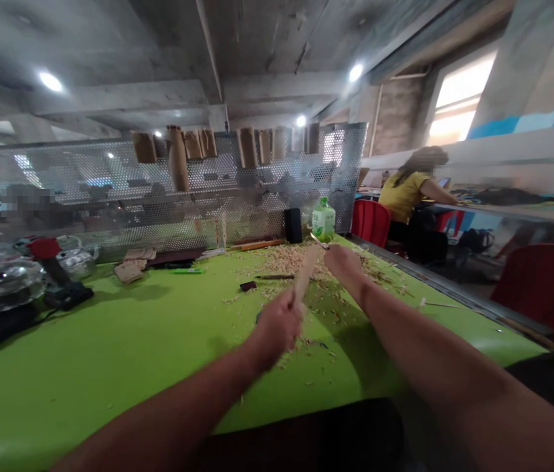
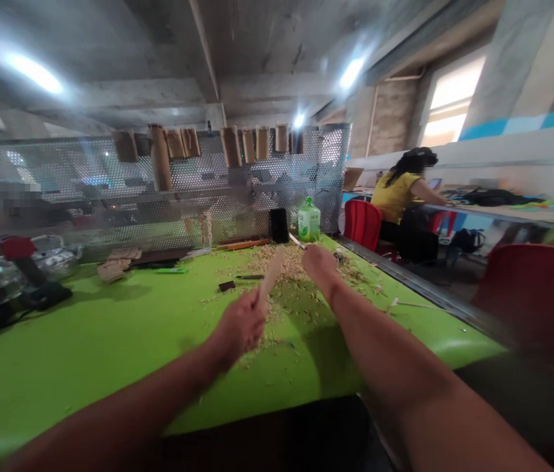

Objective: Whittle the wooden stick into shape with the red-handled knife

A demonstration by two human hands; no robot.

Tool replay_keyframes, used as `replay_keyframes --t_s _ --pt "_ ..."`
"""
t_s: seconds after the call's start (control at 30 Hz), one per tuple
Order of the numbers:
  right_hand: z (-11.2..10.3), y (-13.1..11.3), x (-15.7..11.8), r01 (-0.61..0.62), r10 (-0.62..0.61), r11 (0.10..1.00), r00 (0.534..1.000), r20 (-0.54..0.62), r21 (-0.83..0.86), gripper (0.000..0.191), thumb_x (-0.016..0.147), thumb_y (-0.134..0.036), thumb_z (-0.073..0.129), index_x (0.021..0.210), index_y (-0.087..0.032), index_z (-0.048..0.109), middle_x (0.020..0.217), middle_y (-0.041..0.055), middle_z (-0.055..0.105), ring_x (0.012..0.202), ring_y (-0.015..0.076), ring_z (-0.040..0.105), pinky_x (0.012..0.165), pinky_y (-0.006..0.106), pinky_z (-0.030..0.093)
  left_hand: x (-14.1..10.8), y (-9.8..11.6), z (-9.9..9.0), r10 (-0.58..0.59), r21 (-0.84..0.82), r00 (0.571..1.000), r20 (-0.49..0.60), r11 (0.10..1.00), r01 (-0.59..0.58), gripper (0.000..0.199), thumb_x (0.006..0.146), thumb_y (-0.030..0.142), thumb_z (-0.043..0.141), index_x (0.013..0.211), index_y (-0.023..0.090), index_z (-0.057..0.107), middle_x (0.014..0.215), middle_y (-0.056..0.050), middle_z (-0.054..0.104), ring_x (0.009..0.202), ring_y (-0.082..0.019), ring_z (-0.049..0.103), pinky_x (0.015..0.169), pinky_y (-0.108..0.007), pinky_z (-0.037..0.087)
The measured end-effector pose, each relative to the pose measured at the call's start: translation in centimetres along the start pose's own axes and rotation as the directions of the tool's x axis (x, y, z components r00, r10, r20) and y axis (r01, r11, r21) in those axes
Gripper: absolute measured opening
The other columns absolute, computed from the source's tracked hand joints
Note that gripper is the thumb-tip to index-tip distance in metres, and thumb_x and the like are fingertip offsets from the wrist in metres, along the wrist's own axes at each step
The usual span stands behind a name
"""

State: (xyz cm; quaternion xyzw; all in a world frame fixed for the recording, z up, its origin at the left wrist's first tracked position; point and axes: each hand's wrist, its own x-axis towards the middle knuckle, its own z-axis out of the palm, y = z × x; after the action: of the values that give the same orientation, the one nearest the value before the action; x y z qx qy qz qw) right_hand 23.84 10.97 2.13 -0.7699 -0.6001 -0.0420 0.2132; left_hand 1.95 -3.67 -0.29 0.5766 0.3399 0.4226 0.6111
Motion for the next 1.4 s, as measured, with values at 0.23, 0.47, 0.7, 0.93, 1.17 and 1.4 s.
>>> replay_keyframes --t_s 0.23,0.47,0.7,0.93,1.17,1.4 --pt "0.6 -4.6 -2.9 0.137 -0.135 0.99 0.99 -0.044 0.042 0.039 0.095 -0.027 0.043 0.121 -0.022 0.072 0.108 0.0147 0.075 0.098 0.025 0.069 0.075 0.028 0.045 2.9 0.9 -3.2 -0.051 -0.199 0.987 -0.153 0.98 0.02 0.013 0.08 0.022 0.058 0.079 0.019 0.045 0.053 0.009 0.037 0.038 -0.004 0.029 0.036 -0.016 0.024" --pt "1.4 -7.1 -6.2 0.411 -0.411 0.911 0.911 0.031 0.008 0.031 0.093 -0.028 0.044 0.1 -0.022 0.074 0.093 0.0092 0.076 0.082 0.0201 0.068 0.066 0.025 0.039 3.4 1.2 -3.5 -0.009 -0.232 0.985 -0.171 0.972 -0.032 0.018 0.078 0.026 0.06 0.088 0.021 0.047 0.066 0.008 0.047 0.036 -0.002 0.03 0.031 -0.015 0.02" --pt "0.8 -6.9 -6.3 0.406 -0.406 0.914 0.914 0.016 -0.004 0.029 0.093 -0.027 0.043 0.098 -0.022 0.072 0.092 0.0089 0.075 0.081 0.0205 0.068 0.065 0.026 0.038 2.5 1.7 -3.6 0.019 -0.214 0.999 0.039 0.977 -0.01 0.035 0.077 0.022 0.059 0.109 0.025 0.048 0.071 0.009 0.045 0.039 -0.002 0.034 0.034 -0.015 0.028" --pt "0.6 -7.5 -7.1 0.429 -0.427 0.903 0.903 0.041 -0.04 0.031 0.095 -0.027 0.043 0.102 -0.024 0.072 0.094 0.0098 0.076 0.084 0.0216 0.07 0.07 0.027 0.042 3.0 1.6 -3.3 0.038 -0.242 0.997 -0.074 0.969 -0.054 0.031 0.072 0.022 0.06 0.098 0.026 0.043 0.065 0.012 0.04 0.035 -0.002 0.026 0.032 -0.014 0.014" --pt "0.4 -8.3 -8.4 0.528 -0.52 0.844 0.848 0.101 -0.092 0.033 0.098 -0.023 0.04 0.105 -0.021 0.072 0.096 0.0126 0.076 0.089 0.0219 0.07 0.075 0.027 0.045 3.9 1.4 -3.6 0.026 -0.188 0.973 -0.23 0.98 -0.071 0.029 0.068 0.02 0.059 0.089 0.025 0.04 0.06 0.012 0.039 0.033 -0.003 0.026 0.03 -0.016 0.014" --pt "0.6 -7.6 -6.8 0.449 -0.447 0.891 0.894 0.043 -0.073 0.034 0.098 -0.025 0.039 0.105 -0.02 0.072 0.098 0.0131 0.075 0.091 0.0225 0.069 0.077 0.028 0.045 2.8 1.1 -2.5 -0.008 -0.122 0.976 -0.22 0.992 -0.019 0.031 0.078 0.021 0.055 0.108 0.023 0.048 0.057 0.011 0.038 0.036 -0.004 0.025 0.034 -0.018 0.015"
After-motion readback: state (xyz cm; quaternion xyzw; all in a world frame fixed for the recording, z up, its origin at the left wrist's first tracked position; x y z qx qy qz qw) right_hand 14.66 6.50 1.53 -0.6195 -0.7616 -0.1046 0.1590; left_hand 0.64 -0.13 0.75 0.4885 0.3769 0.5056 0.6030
